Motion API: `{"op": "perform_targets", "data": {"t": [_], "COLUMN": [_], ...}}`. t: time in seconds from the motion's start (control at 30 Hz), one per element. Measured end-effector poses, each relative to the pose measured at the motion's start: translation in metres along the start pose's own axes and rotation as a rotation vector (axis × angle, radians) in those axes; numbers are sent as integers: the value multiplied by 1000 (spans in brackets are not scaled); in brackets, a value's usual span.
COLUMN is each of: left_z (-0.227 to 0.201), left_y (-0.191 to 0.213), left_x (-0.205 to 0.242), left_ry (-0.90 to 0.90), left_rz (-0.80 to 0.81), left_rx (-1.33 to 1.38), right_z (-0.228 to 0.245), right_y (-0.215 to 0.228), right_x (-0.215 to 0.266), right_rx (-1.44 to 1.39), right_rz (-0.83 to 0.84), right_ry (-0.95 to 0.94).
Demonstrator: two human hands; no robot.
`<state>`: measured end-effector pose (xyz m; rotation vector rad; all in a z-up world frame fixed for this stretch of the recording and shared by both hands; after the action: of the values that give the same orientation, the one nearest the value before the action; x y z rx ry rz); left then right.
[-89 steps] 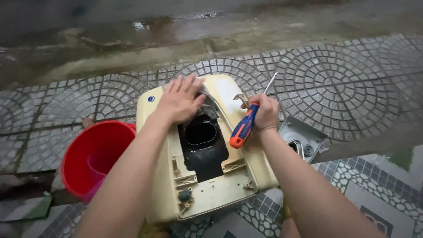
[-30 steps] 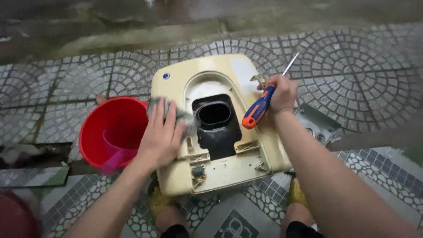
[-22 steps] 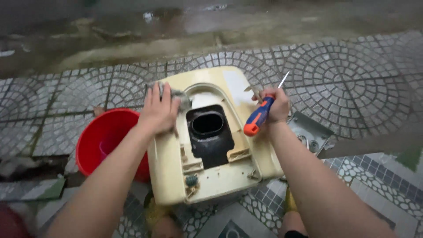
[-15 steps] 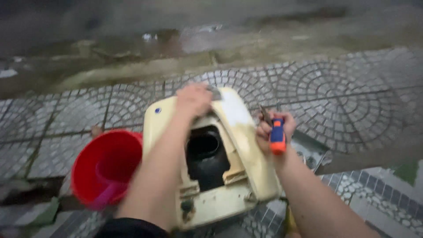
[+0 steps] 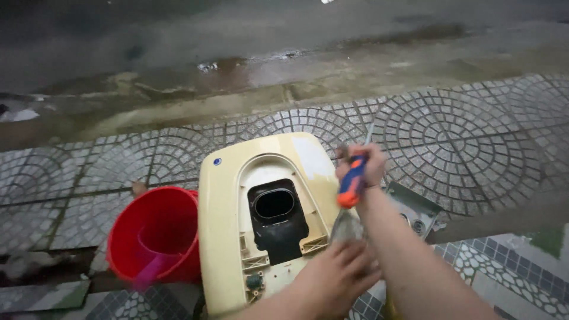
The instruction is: Disassembling and cleaning a water heater by pouring water, wiping the casing, and removing the heating element using a screwdriver.
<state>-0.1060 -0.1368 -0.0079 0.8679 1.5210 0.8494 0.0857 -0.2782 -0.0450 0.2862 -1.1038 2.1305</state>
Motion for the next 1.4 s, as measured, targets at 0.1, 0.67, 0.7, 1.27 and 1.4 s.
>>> {"op": "perform_targets", "data": {"t": [0.1,0.67,0.7,1.27,1.4], "left_z": [-10,6,11,86,138], "left_y": [16,-14,-28,147,110], "left_x": [67,151,179,77,177], "left_ry": [47,-60,-97,848,530], "left_rz": [-313,-17,84,900,707], "left_rx": [34,-228,-210,261,199], "right_z": [-27,-11,-9,-22,-26], "right_y": [51,0,2,11,48], "right_x": [-79,9,10,-46,-68], "right_rx": [1200,941,992,908,1171], "right_rz": [135,-168,-212,-49,-25], "right_ry": [1344,584,580,900,1216]}}
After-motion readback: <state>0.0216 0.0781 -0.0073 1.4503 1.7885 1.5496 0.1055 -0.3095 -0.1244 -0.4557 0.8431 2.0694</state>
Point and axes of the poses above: each hand's wrist, its own x-axis away from the middle knuckle, its own y-axis out of the back of the hand, z = x × y, the point moved 8 cm from there along -x, towards the middle knuckle, and after that the axes turned 15 degrees about -z, right-handed, at the moved point
